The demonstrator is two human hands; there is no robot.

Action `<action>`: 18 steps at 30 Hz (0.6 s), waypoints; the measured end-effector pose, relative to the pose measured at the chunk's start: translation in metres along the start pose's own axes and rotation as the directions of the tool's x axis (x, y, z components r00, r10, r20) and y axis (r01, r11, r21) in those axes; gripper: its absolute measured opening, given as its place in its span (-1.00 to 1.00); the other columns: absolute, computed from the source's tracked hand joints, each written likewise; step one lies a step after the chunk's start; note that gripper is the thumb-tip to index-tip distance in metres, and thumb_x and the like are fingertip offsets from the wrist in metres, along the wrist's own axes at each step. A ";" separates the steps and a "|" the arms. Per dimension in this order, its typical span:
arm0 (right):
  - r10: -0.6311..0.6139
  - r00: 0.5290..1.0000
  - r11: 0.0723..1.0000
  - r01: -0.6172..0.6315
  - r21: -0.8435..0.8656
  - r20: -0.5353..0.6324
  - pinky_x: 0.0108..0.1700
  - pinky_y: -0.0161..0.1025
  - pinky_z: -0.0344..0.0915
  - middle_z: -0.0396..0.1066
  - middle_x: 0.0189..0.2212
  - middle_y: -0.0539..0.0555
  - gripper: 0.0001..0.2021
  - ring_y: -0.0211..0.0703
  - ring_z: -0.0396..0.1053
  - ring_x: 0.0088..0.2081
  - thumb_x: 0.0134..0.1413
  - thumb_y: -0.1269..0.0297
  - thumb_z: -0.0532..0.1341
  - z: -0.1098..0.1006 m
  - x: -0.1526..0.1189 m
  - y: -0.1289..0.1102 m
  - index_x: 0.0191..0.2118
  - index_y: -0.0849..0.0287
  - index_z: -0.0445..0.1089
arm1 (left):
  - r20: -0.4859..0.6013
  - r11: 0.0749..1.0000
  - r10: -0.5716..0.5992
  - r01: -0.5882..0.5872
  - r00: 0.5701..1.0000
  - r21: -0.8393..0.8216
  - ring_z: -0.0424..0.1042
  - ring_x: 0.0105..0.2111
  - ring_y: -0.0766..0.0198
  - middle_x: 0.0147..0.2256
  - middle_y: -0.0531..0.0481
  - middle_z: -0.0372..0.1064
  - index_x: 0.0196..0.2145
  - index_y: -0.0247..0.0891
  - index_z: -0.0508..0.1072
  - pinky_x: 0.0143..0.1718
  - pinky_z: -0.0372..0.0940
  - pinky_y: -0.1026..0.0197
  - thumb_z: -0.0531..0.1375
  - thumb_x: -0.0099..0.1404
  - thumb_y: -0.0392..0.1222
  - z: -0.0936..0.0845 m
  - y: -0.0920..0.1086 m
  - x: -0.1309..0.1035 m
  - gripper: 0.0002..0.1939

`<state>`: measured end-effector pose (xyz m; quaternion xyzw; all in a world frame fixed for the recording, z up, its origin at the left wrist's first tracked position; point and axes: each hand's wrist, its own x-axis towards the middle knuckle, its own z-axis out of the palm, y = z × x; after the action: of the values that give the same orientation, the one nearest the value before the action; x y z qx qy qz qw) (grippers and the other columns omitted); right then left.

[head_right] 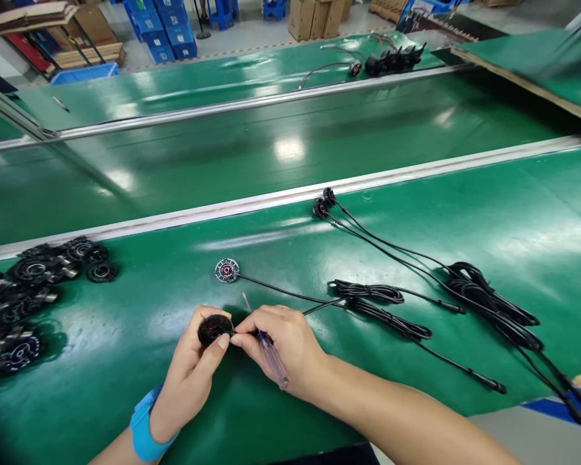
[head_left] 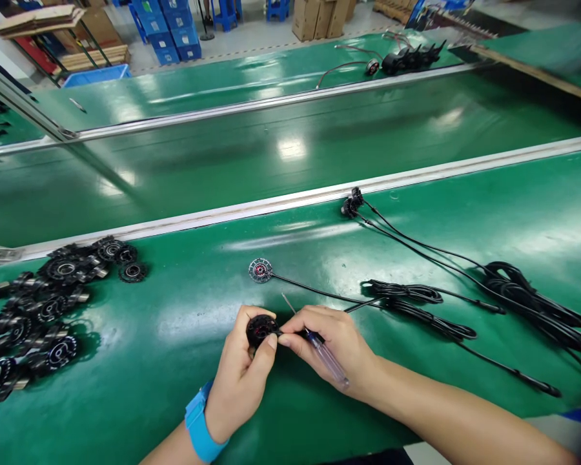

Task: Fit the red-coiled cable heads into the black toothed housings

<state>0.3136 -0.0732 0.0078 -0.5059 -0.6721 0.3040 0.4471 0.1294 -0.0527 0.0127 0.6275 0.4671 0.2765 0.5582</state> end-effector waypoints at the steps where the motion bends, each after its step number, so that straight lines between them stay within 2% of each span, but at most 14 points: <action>1: -0.016 1.000 1.000 0.016 -0.013 -0.008 -0.36 -0.37 0.29 0.50 -0.49 -0.07 -0.90 -0.34 0.41 -0.48 0.28 0.28 0.29 0.000 0.000 0.000 -0.29 0.14 0.48 | 0.010 1.000 -0.008 0.008 1.000 -0.009 0.27 -0.31 0.24 -0.26 0.04 0.25 -0.05 -0.17 0.29 -0.34 0.21 0.23 0.05 0.49 -0.17 -0.001 0.000 0.000 -0.88; 9: -0.135 0.990 0.983 0.130 -0.133 -0.028 -0.38 -0.32 0.27 0.48 -0.49 -0.06 -0.94 -0.31 0.41 -0.48 0.28 0.36 0.27 0.005 -0.006 0.002 -0.27 0.14 0.46 | -0.005 1.000 0.002 -0.002 1.000 -0.016 0.22 -0.30 0.26 -0.27 0.06 0.20 -0.14 -0.17 0.29 -0.29 0.20 0.24 0.03 0.44 -0.31 0.002 0.001 0.001 -0.90; 11: -0.123 0.992 0.985 0.119 -0.125 -0.031 -0.37 -0.33 0.29 0.48 -0.49 -0.06 -0.95 -0.31 0.41 -0.49 0.27 0.35 0.27 0.004 -0.004 0.003 -0.27 0.14 0.46 | 0.006 0.997 -0.032 0.032 0.999 -0.073 0.23 -0.27 0.28 -0.24 0.06 0.21 -0.09 -0.15 0.28 -0.25 0.21 0.25 0.04 0.46 -0.29 0.003 0.001 0.000 -0.89; 13: -0.096 0.995 0.990 0.091 -0.104 -0.041 -0.39 -0.35 0.31 0.50 -0.48 -0.05 -0.97 -0.31 0.42 -0.49 0.26 0.35 0.29 0.002 -0.002 0.002 -0.26 0.14 0.46 | 0.037 0.985 -0.049 0.055 0.998 -0.163 0.27 -0.16 0.27 -0.13 0.04 0.23 0.03 -0.10 0.24 -0.15 0.24 0.26 0.07 0.48 -0.25 0.002 0.001 0.000 -0.80; 16: -0.069 0.996 0.995 0.064 -0.081 -0.058 -0.42 -0.38 0.32 0.51 -0.47 -0.04 -0.98 -0.32 0.42 -0.49 0.23 0.36 0.31 -0.002 0.000 -0.001 -0.25 0.15 0.47 | 0.060 0.961 -0.005 0.021 0.998 -0.275 0.26 0.02 0.26 0.09 0.02 0.19 0.17 0.00 0.12 0.03 0.24 0.24 0.16 0.46 -0.22 -0.001 0.000 0.000 -0.59; 18: -0.052 0.996 0.997 0.048 -0.061 -0.067 -0.42 -0.40 0.33 0.51 -0.47 -0.03 -0.98 -0.33 0.44 -0.49 0.21 0.38 0.32 -0.004 0.000 -0.003 -0.26 0.15 0.47 | 0.053 0.949 0.019 -0.002 0.998 -0.315 0.28 0.04 0.27 0.10 0.02 0.21 0.17 0.03 0.14 0.06 0.25 0.25 0.21 0.45 -0.20 -0.004 -0.002 0.000 -0.57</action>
<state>0.3164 -0.0739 0.0117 -0.5120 -0.6776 0.2551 0.4623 0.1261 -0.0508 0.0119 0.5404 0.3979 0.3328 0.6625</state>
